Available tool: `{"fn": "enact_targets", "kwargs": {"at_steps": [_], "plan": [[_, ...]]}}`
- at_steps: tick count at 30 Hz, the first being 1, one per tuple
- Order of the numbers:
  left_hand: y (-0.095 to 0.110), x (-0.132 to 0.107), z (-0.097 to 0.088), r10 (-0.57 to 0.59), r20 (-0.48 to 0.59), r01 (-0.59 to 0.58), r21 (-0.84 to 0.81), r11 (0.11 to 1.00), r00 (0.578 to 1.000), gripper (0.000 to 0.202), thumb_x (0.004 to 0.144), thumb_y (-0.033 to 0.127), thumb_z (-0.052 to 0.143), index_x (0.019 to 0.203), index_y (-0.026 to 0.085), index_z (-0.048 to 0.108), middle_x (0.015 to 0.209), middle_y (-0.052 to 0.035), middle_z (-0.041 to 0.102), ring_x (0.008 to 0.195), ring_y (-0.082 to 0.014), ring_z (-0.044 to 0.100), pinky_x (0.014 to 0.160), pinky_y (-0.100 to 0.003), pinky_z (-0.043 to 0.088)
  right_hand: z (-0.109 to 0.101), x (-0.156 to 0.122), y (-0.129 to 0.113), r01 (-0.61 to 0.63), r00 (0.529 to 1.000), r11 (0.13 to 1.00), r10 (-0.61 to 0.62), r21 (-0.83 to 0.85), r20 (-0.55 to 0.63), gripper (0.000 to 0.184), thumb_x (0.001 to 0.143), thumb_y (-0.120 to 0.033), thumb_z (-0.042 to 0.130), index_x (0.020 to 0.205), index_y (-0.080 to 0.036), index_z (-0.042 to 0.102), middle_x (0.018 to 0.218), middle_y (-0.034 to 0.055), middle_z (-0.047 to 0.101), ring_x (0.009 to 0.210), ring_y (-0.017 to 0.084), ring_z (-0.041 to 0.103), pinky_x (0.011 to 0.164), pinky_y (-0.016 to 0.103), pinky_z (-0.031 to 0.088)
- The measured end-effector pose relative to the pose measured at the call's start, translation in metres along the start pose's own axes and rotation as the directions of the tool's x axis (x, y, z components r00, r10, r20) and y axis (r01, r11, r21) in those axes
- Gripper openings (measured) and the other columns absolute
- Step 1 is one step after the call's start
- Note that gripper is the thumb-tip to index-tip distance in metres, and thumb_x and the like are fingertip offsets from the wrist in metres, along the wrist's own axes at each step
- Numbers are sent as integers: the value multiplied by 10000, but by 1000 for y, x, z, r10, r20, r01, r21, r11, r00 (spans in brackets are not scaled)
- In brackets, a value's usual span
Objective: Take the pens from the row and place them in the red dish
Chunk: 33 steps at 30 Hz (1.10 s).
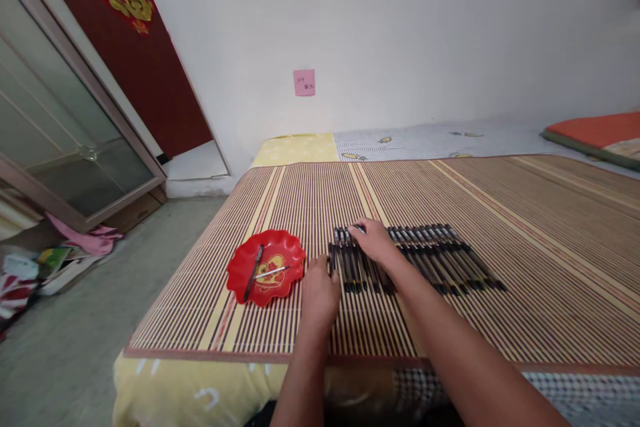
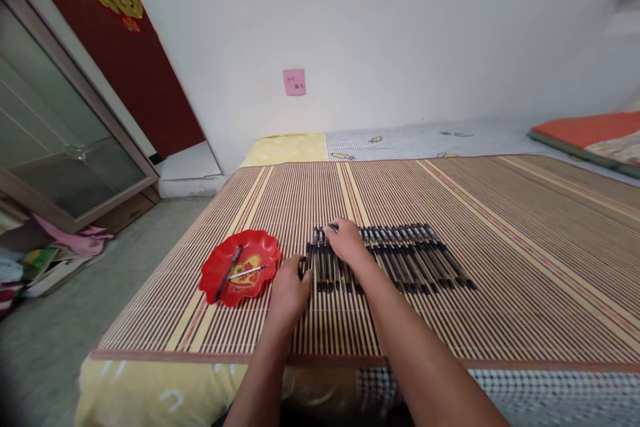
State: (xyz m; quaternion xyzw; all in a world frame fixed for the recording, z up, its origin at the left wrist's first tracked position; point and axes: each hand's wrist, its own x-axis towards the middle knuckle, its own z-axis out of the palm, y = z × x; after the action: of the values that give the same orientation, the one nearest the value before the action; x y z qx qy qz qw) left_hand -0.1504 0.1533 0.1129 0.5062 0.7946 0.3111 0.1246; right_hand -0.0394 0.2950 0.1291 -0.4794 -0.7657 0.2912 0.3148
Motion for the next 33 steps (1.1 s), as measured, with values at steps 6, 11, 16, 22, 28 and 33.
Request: {"fn": "enact_targets", "kwargs": {"at_steps": [6,11,16,22,28,33], "plan": [[1,1,-2,0,36,1,-36,999,999,232,850,146,614,1075,164,671,1047,-135,720,973,-262,670,823,-321,451,-11,-10,16,-57,998,973,49,226,39,264,824,-290,522,863,-160,749,691,47,696,671,207,628,665,313,468],[0,1,-5,-28,41,30,-70,997,999,225,846,165,644,1069,172,670,1011,-132,731,942,-263,677,790,-320,452,-21,-18,8,-6,1000,952,15,306,-27,233,793,-291,606,907,-190,783,982,88,767,992,258,674,919,387,477],[1,2,-7,-5,-36,-4,-226,974,999,174,868,149,591,1024,167,666,995,-129,726,928,-246,665,814,-326,458,-23,-38,0,-66,997,831,77,552,3,251,768,-367,678,934,-206,777,1011,84,762,1031,256,663,932,393,477],[13,-1,-12,107,52,-22,-802,597,993,175,838,337,647,876,166,643,763,-21,656,681,-146,595,631,-240,449,-11,-59,-12,-277,960,405,154,872,234,386,596,-440,867,878,-206,745,839,21,732,748,157,637,705,271,495],[19,-2,-16,74,177,137,-917,375,981,327,636,313,846,826,155,631,779,4,659,718,-121,604,689,-228,465,0,-61,-27,-297,951,239,167,924,262,378,537,-392,925,808,-202,743,768,-8,697,676,106,582,632,218,451],[18,0,-14,15,173,159,-931,327,985,384,571,322,895,781,144,627,731,9,648,668,-105,586,644,-216,455,4,-63,-33,-271,961,253,132,929,244,316,582,-368,895,775,-191,717,735,-14,663,668,105,572,617,223,450]]}}
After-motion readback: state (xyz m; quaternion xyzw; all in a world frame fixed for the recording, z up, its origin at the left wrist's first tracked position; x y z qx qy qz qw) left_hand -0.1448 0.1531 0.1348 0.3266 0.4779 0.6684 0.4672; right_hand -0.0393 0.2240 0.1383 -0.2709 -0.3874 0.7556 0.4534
